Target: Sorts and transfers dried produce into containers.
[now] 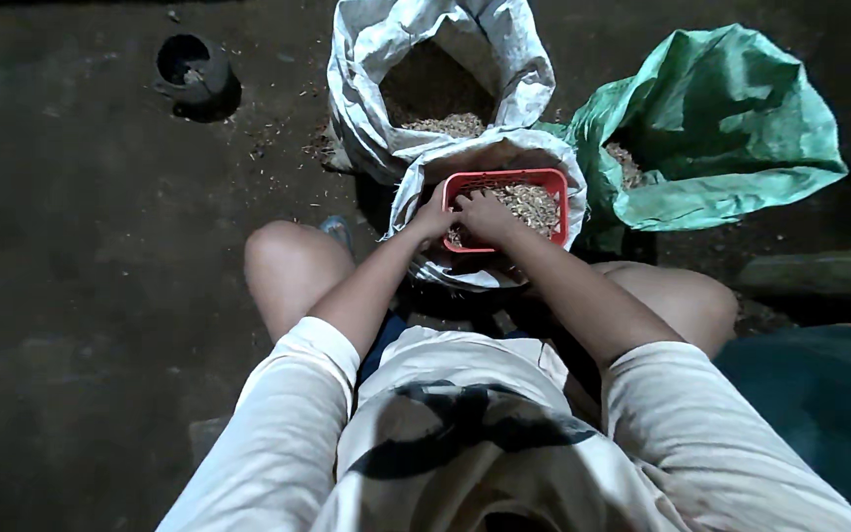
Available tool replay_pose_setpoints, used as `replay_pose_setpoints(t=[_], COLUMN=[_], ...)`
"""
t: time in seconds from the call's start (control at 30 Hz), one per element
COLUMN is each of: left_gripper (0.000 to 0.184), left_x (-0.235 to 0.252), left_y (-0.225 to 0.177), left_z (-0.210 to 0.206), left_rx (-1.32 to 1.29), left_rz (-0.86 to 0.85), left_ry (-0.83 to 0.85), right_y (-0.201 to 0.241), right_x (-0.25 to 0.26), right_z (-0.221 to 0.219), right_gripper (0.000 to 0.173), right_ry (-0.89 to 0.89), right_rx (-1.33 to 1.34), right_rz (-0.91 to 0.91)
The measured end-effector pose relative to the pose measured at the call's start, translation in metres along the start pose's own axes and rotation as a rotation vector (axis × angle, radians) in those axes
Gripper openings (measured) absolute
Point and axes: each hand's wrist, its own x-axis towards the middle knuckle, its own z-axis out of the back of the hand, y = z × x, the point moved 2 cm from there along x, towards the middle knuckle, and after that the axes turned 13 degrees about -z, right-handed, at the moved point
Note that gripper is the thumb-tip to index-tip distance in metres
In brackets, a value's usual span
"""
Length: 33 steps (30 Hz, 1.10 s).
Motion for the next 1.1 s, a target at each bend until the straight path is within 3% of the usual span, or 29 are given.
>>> replay_pose_setpoints(t=[0.33, 0.53, 0.7, 0.8, 0.93, 1.1], left_gripper=[0.088, 0.089, 0.085, 0.086, 0.082, 0.084], left_x=[0.001, -0.001, 0.000, -0.001, -0.007, -0.006], left_y=[-0.006, -0.006, -0.006, -0.010, -0.014, -0.009], left_z=[0.005, 0.008, 0.006, 0.003, -0.002, -0.002], left_rx=[0.056, 0.099, 0.103, 0.169, 0.186, 0.147], left_rz=[-0.008, -0.037, -0.041, -0.048, -0.033, 0.005], left_ry=[-0.023, -0.035, -0.096, -0.109, -0.101, -0.088], right_y=[-0.024, -0.035, -0.042, -0.035, -0.008, 0.042], right_x=[-0.024, -0.043, -0.058, -0.048, -0.028, -0.026], right_z=[0.052, 0.052, 0.028, 0.006, -0.004, 0.010], right_gripper=[0.040, 0.043, 0.089, 0.109, 0.099, 0.085], right_ry=[-0.116, -0.206, -0.178, -0.176, -0.130, -0.168], right_rx=[0.211, 0.280, 0.480, 0.618, 0.696, 0.659], right_rz=[0.050, -0.071, -0.505, -0.640, -0.700, -0.494])
